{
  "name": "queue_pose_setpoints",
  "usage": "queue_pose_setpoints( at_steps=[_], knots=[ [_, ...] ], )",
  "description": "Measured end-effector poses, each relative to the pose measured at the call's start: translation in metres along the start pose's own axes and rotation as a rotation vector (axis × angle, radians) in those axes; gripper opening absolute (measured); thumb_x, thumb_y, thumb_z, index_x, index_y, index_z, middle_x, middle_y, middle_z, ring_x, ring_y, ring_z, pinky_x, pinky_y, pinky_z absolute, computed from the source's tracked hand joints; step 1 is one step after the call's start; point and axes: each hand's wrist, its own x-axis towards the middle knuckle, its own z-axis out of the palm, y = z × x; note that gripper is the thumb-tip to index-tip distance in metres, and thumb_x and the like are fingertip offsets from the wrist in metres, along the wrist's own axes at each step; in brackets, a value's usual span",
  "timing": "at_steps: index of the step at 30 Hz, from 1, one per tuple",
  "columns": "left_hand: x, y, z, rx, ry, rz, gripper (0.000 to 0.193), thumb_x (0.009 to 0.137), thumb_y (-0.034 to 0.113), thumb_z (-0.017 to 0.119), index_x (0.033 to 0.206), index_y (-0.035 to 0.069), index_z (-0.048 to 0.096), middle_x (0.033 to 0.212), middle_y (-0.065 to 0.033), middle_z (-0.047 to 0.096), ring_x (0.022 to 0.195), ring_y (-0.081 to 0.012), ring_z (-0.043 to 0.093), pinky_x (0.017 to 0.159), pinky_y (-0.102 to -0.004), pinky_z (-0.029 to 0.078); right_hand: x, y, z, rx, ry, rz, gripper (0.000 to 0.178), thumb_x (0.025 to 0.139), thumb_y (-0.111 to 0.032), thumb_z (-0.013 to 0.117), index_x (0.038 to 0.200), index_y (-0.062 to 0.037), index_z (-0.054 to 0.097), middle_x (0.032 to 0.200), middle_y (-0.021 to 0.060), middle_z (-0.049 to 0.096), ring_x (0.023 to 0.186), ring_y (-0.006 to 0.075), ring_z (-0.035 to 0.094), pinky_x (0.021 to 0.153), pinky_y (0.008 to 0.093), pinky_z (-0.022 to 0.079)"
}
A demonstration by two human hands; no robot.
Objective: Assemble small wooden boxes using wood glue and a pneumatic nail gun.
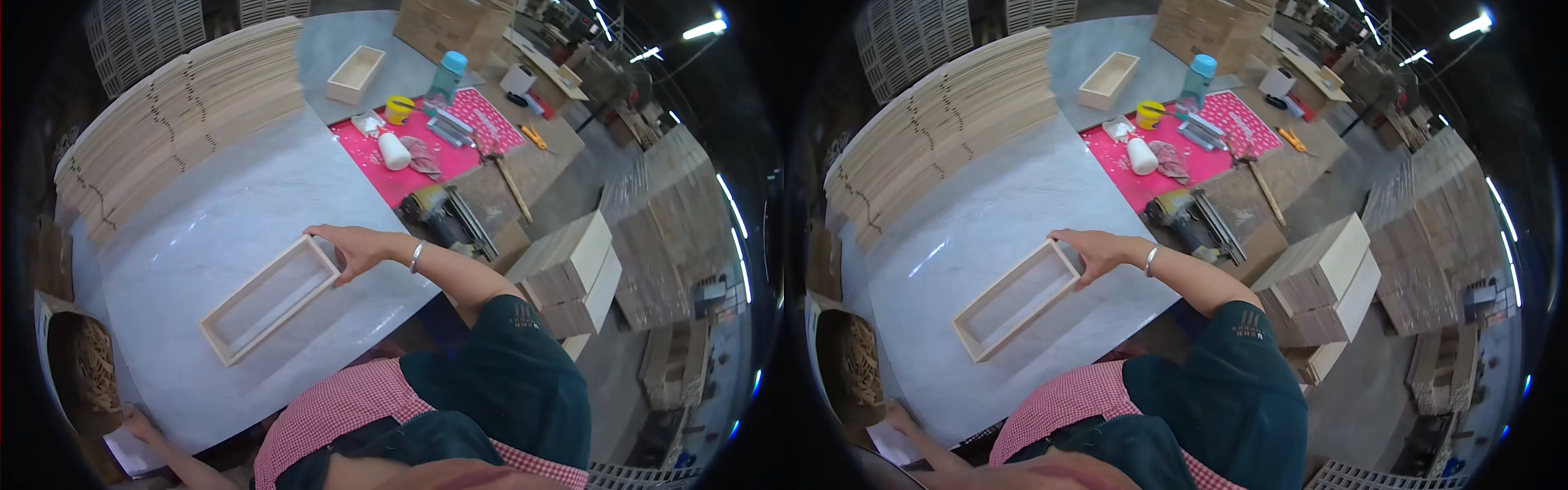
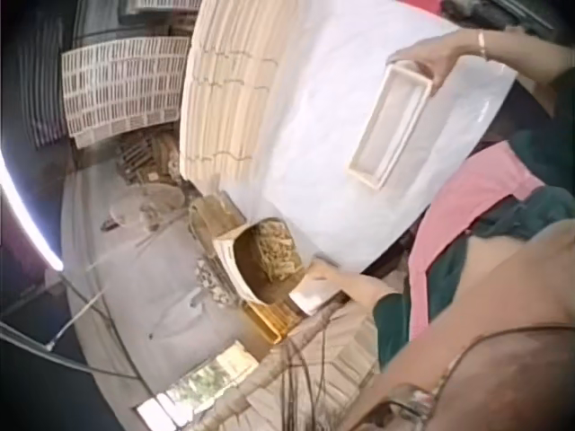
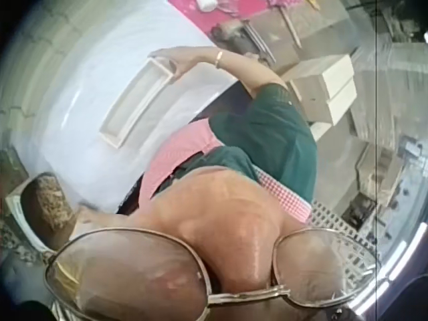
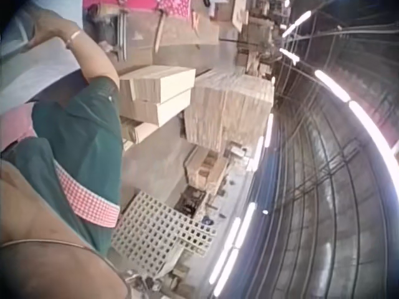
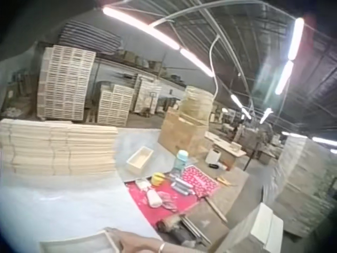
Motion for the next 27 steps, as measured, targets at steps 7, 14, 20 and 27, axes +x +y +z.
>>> queue_pose_setpoints(
  at_steps=[7,14,20,27],
  knots=[
    [-0.011,0.245,0.041,0.198,0.543,-0.44,0.033,0.092,0.025,0.063,0.105,-0.004,0.073,0.102,-0.0143,0.073,0.088,-0.0272,0.067,0.083,-0.0351,0.052,-0.025,-0.003,-0.008,0.004,0.025,0.06,0.109,0.066,-0.022,0.091,0.155,-0.0056,0.031,0.144,0.0172,0.052,0.093,0.0288,0.065,0.091,0.0369,0.053],
    [-0.03,0.43,0.062,-0.401,0.377,0.101,0.018,0.098,0.007,0.054,0.114,0.004,0.062,0.097,-0.0053,0.063,0.085,-0.0177,0.062,0.081,-0.0343,0.051,-0.03,-0.037,0.007,-0.197,0.431,-0.237,0.09,0.077,-0.029,0.085,0.151,-0.002,0.041,0.144,0.0174,0.053,0.114,0.0319,0.061,0.103,0.0394,0.048],
    [-0.073,0.572,0.117,-0.82,-0.739,0.222,0.012,0.092,-0.002,0.057,0.101,0.005,0.056,0.074,0.0012,0.053,0.061,-0.0064,0.045,0.053,-0.0196,0.036,-0.029,-0.167,0.048,0.112,0.428,-0.581,0.044,0.082,-0.014,0.076,0.121,-0.0039,0.06,0.117,0.0124,0.063,0.105,0.0291,0.056,0.094,0.04,0.046],
    [-0.073,0.542,0.108,-0.788,-0.585,0.159,0.008,0.084,0.003,0.066,0.089,0.006,0.06,0.073,0.0016,0.053,0.062,-0.007,0.041,0.06,-0.0201,0.035,-0.044,-0.181,0.058,0.594,0.094,-0.422,0.005,0.087,-0.002,0.068,0.087,-0.005,0.063,0.081,0.0064,0.062,0.075,0.0267,0.054,0.078,0.0351,0.045]
  ],
)
